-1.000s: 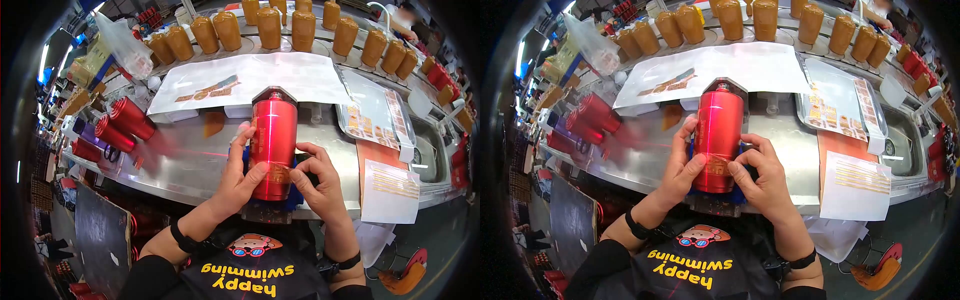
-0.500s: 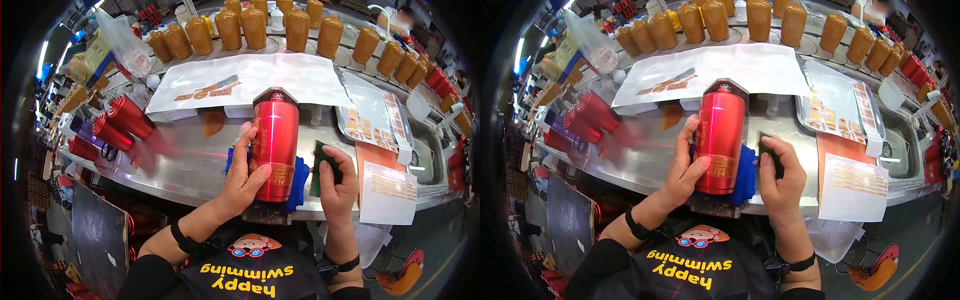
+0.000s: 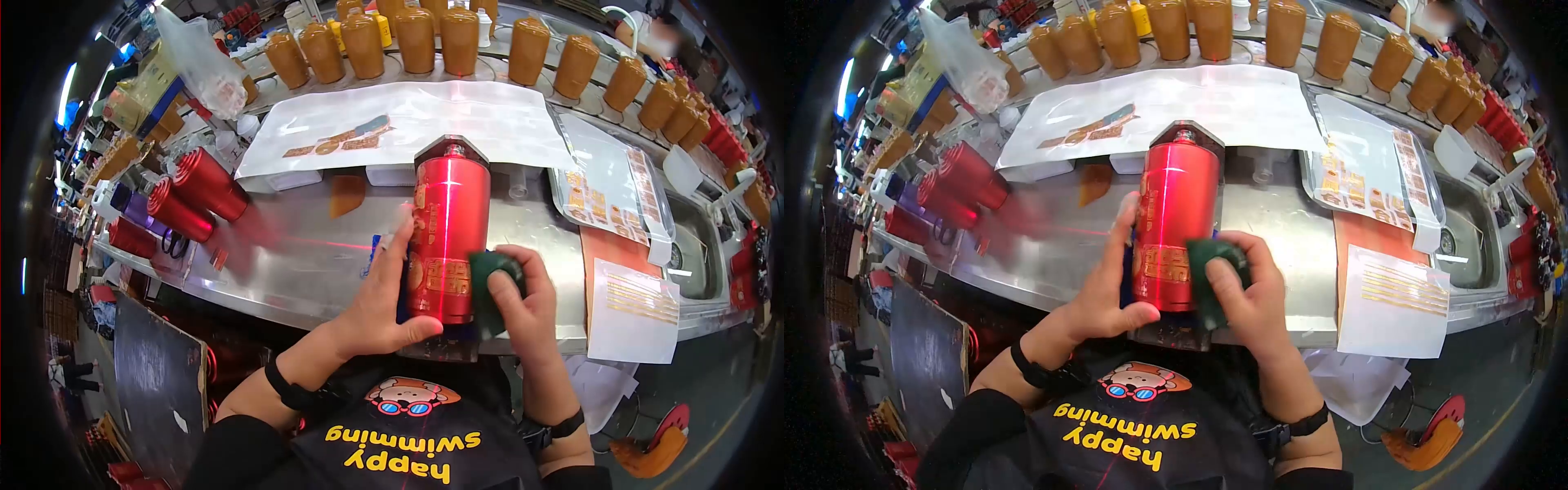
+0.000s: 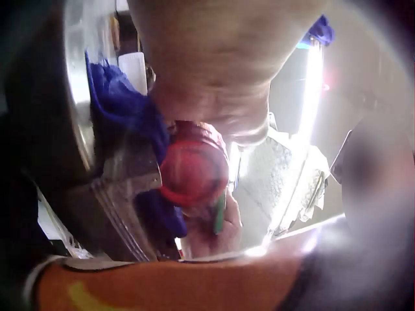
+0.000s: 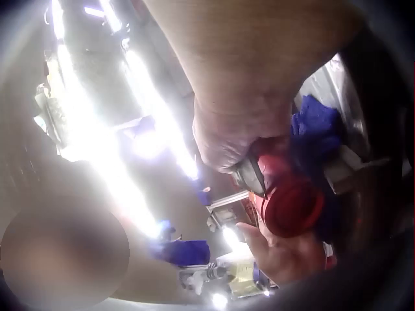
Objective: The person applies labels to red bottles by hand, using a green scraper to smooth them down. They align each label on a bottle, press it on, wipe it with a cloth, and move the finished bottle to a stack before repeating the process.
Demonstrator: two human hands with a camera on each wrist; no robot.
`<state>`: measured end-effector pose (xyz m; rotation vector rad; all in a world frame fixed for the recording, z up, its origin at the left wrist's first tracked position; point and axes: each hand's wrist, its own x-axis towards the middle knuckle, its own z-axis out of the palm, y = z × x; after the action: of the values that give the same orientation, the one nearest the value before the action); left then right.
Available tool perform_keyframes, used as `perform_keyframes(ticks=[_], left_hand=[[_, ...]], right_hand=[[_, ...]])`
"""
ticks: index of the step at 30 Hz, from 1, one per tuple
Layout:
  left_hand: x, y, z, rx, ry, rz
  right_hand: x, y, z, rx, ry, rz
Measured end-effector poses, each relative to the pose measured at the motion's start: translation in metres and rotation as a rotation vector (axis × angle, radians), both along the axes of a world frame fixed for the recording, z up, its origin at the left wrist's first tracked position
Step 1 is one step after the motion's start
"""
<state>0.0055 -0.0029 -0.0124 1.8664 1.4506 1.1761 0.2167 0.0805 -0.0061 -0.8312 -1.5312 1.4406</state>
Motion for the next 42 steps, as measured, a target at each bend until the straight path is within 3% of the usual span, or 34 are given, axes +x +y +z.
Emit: perform_keyframes(ticks=[1, 2, 4, 7, 10, 12, 14, 17, 20, 21, 22, 24, 25, 28, 29, 32, 35, 39, 42], left_hand=[[-0.003, -0.003, -0.001, -0.002, 0.148, 0.013], [-0.004, -0.003, -0.003, 0.007, 0.173, 0.029], [-0.003, -0.003, -0.005, 0.017, 0.221, 0.072], [-0.004, -0.004, 0.005, 0.071, 0.305, 0.085], [-0.003, -0.002, 0.018, 0.192, 0.426, 0.102], [-0.002, -0.002, 0.017, 0.228, 0.449, 0.121], [0.000, -0.001, 0.005, 0.199, 0.422, 0.151], [0.000, 0.002, -0.009, 0.060, 0.358, 0.177], [-0.002, -0.001, -0.002, 0.112, 0.466, 0.150], [-0.001, -0.001, 0.000, 0.142, 0.459, 0.164], [0.000, -0.001, 0.002, 0.172, 0.452, 0.178], [0.003, 0.002, 0.000, 0.181, 0.399, 0.194], [0.004, 0.004, -0.003, 0.161, 0.352, 0.197], [0.003, 0.004, -0.012, 0.105, 0.283, 0.188], [0.003, 0.004, -0.013, 0.089, 0.272, 0.180], [0.000, 0.000, 0.006, 0.123, 0.487, 0.194], [0.000, 0.000, 0.008, 0.147, 0.441, 0.175], [-0.007, 0.001, -0.014, 0.025, -0.050, 0.031], [-0.007, 0.009, -0.022, -0.041, -0.329, 0.043]], right_hand=[[0.002, 0.006, -0.002, 0.116, -0.134, -0.141], [0.003, 0.011, -0.010, 0.151, -0.103, -0.224], [0.001, 0.000, 0.004, 0.347, -0.178, -0.266], [0.000, 0.007, 0.023, 0.971, -0.234, -0.031], [0.007, 0.003, 0.041, 0.558, -0.216, 0.248], [0.002, 0.005, 0.025, 0.321, -0.202, -0.032], [0.005, 0.008, 0.018, 0.212, -0.099, -0.086], [0.008, 0.003, 0.025, 0.066, -0.073, 0.133], [0.003, 0.006, 0.025, 0.340, -0.279, -0.171], [-0.001, 0.011, 0.022, 0.675, -0.294, -0.209], [-0.002, 0.009, 0.024, 0.905, -0.326, -0.134], [-0.001, -0.002, 0.044, 1.046, -0.358, 0.169], [0.000, -0.002, 0.047, 0.917, -0.276, 0.359], [0.002, 0.005, 0.032, 0.825, -0.326, 0.015], [0.004, 0.010, 0.032, 0.932, -0.385, 0.023], [0.007, -0.006, 0.051, 0.602, -0.184, 0.320], [0.013, 0.003, 0.033, 0.335, -0.107, 0.124], [0.012, 0.001, 0.022, 0.087, -0.009, 0.035], [0.012, -0.002, 0.017, -0.033, -0.006, -0.077]])
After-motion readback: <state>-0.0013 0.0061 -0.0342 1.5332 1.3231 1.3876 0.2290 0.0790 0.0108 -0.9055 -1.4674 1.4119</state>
